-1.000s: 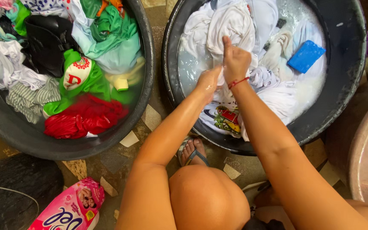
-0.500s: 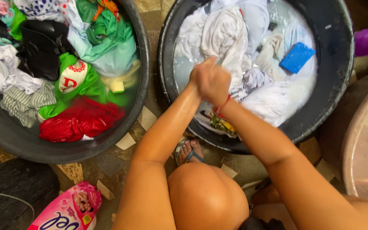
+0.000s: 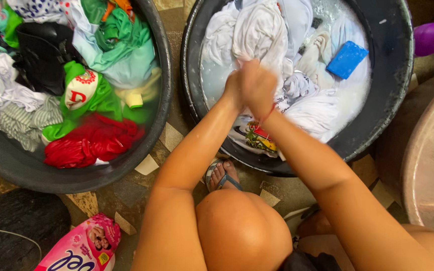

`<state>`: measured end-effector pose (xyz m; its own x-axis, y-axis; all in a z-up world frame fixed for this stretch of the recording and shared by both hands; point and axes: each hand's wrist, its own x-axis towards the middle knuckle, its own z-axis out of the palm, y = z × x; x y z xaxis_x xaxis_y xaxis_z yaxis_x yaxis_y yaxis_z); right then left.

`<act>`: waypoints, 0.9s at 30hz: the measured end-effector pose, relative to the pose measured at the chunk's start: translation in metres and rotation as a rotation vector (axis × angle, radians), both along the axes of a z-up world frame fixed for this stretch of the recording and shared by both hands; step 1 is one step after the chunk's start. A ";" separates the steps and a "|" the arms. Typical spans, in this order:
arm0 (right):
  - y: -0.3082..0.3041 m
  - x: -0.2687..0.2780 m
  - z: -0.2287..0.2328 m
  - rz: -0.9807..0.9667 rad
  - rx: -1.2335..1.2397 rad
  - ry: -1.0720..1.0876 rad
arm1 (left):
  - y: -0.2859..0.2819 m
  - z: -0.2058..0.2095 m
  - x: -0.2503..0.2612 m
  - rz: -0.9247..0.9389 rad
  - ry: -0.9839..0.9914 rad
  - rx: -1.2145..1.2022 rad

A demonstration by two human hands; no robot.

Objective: The person washes white and colored clothes by hand in separate basins using soap and a blue scrubber, then pours liquid detergent onto specific spots.

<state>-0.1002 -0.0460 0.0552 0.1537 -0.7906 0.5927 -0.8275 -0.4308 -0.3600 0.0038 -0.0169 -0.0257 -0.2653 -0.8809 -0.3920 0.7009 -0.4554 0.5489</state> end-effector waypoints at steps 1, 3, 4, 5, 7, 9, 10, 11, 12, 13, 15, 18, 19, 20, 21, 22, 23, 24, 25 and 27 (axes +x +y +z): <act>-0.004 0.002 0.000 0.006 0.066 -0.105 | -0.006 -0.005 0.007 -0.009 0.047 -0.023; -0.007 0.001 0.001 0.009 0.210 -0.305 | -0.002 -0.009 0.002 -0.001 0.029 -0.063; -0.004 0.001 0.003 0.007 0.287 -0.406 | 0.009 -0.008 -0.004 0.024 -0.083 -0.043; 0.000 0.002 0.007 0.005 0.364 -0.507 | 0.021 -0.006 -0.011 0.044 -0.209 -0.012; 0.001 0.010 0.023 -0.030 0.285 -0.432 | 0.018 -0.002 -0.018 0.059 -0.266 0.023; 0.030 0.026 0.041 0.068 0.113 -0.378 | 0.010 -0.002 -0.009 0.040 -0.046 -0.057; 0.061 0.041 0.049 0.197 -0.030 -0.371 | 0.003 0.002 0.000 0.028 0.056 -0.105; 0.078 0.050 0.055 0.340 -0.164 -0.362 | -0.001 0.011 0.006 0.016 0.093 -0.127; 0.067 0.043 0.056 0.231 0.017 -0.557 | 0.004 0.025 0.006 0.007 0.061 -0.115; 0.041 0.028 0.054 0.124 0.210 -0.744 | 0.011 0.044 0.007 -0.002 -0.015 -0.087; -0.015 0.003 0.055 -0.070 0.604 -1.113 | 0.022 0.092 0.025 -0.033 -0.269 -0.052; -0.019 -0.011 0.066 -0.021 0.913 -1.472 | 0.020 0.146 0.046 -0.073 -0.219 0.096; -0.016 -0.018 0.074 0.045 0.959 -1.561 | 0.016 0.155 0.050 -0.032 -0.188 -0.007; -0.010 -0.022 0.082 0.091 1.003 -1.597 | 0.016 0.158 0.055 -0.002 -0.157 -0.098; -0.005 -0.024 0.090 0.137 1.045 -1.633 | 0.017 0.159 0.057 0.029 -0.125 -0.188; -0.003 -0.024 0.097 0.192 1.080 -1.668 | 0.017 0.159 0.057 0.034 -0.109 -0.199; 0.000 -0.025 0.103 0.187 1.075 -1.685 | 0.017 0.160 0.058 0.038 -0.093 -0.211; 0.000 -0.027 0.110 0.192 1.075 -1.696 | 0.016 0.161 0.059 0.054 -0.079 -0.226; -0.001 -0.027 0.114 0.197 1.076 -1.707 | 0.014 0.164 0.061 0.037 -0.144 -0.214; 0.007 -0.026 0.117 0.166 1.052 -1.612 | 0.017 0.171 0.065 -0.005 -0.271 -0.165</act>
